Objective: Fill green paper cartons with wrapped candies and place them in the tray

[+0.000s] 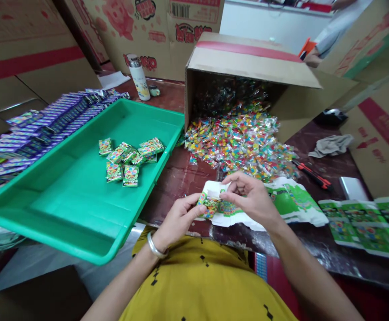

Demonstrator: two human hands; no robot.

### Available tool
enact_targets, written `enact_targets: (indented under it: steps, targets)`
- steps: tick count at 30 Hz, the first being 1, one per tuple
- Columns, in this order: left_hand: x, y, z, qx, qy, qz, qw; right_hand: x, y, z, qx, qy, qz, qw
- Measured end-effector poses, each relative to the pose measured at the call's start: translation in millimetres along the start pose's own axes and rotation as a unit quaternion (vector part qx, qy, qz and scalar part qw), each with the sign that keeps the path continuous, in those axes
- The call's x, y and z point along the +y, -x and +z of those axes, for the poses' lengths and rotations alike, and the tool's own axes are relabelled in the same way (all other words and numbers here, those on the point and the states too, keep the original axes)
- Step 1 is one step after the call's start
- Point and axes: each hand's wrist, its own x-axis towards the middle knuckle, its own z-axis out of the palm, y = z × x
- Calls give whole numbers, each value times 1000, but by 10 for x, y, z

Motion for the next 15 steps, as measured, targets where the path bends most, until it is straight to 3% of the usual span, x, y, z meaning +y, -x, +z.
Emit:
enact_targets:
  steps: [5,8,11,15]
  targets:
    - [-90,-46,112,156,88,31,983,212,96,365,123,-64,-31,990]
    - [-88,-36,164,213,81,62,972,302,103,542,190,-70,-59,978]
    - [-72,-5,157,204,32,70,976,331,72,606,193,-37,-90,976]
    - [-85,6,89,132,41,42,990,350,19,570,172,11,-96,980]
